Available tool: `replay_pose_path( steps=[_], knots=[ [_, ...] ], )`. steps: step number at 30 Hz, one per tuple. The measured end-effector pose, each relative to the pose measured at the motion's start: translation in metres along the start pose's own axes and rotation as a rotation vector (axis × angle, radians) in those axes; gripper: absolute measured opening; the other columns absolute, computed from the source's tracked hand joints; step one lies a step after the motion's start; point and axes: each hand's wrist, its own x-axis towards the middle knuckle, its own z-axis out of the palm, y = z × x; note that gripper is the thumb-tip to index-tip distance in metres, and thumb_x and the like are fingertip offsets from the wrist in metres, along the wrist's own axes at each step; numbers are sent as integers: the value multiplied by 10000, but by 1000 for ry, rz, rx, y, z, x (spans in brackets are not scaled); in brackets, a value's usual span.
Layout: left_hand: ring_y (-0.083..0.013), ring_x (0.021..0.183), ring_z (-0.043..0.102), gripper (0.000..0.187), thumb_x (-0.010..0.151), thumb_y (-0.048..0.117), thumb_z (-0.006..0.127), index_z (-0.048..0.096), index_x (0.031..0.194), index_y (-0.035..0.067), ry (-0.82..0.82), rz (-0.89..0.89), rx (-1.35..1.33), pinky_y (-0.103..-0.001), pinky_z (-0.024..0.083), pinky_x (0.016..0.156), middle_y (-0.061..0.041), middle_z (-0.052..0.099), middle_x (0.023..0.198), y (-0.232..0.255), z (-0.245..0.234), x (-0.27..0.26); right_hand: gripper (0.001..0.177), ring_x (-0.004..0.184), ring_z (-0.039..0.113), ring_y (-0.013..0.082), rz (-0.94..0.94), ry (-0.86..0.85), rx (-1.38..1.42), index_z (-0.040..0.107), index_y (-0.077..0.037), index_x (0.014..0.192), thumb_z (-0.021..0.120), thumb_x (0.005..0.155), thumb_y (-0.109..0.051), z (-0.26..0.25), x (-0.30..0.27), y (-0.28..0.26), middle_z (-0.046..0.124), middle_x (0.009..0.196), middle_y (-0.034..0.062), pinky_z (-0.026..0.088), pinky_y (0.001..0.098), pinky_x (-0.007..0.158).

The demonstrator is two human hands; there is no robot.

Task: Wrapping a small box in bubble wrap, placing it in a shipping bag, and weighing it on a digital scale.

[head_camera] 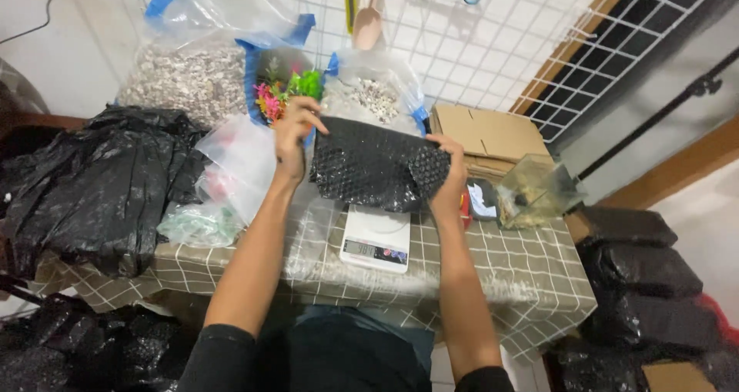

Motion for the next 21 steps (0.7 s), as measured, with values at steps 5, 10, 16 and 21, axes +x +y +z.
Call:
replay_pose_path(
  steps=[5, 10, 16, 21],
  knots=[
    [-272, 1029, 639, 174, 932, 184, 589, 762, 920, 167, -115, 379, 532, -378, 482, 958, -90, 638, 1013, 44, 37, 9, 267, 1219, 625, 357, -29, 3, -41, 524, -69, 997, 759, 874, -99, -1, 7, -21, 708, 1198, 159, 392, 458, 1091],
    [-350, 1223, 617, 273, 977, 182, 645, 707, 1233, 112, -517, 522, 759, -450, 490, 961, -157, 654, 1298, 42, 85, -7, 395, 1248, 610, 357, -44, -29, -55, 470, -53, 1057, 807, 858, -106, -3, 2, -26, 688, 1225, 163, 397, 469, 1099],
    [-245, 1384, 507, 410, 1036, 327, 567, 598, 1434, 231, -634, 425, 1028, -428, 342, 1154, -60, 598, 1432, 24, 72, -22, 412, 1222, 583, 358, -28, 38, 110, 378, -87, 978, 728, 844, 82, -9, 8, -20, 632, 1272, 183, 401, 440, 1071],
    [-256, 1423, 466, 324, 1050, 306, 558, 624, 1365, 276, -594, 349, 1004, -441, 321, 1175, -43, 543, 1503, 30, 72, -23, 344, 1011, 690, 155, 408, 104, 229, 478, -127, 1151, 726, 930, -41, -49, 1, 39, 680, 1083, 58, 540, 295, 911]
  ],
)
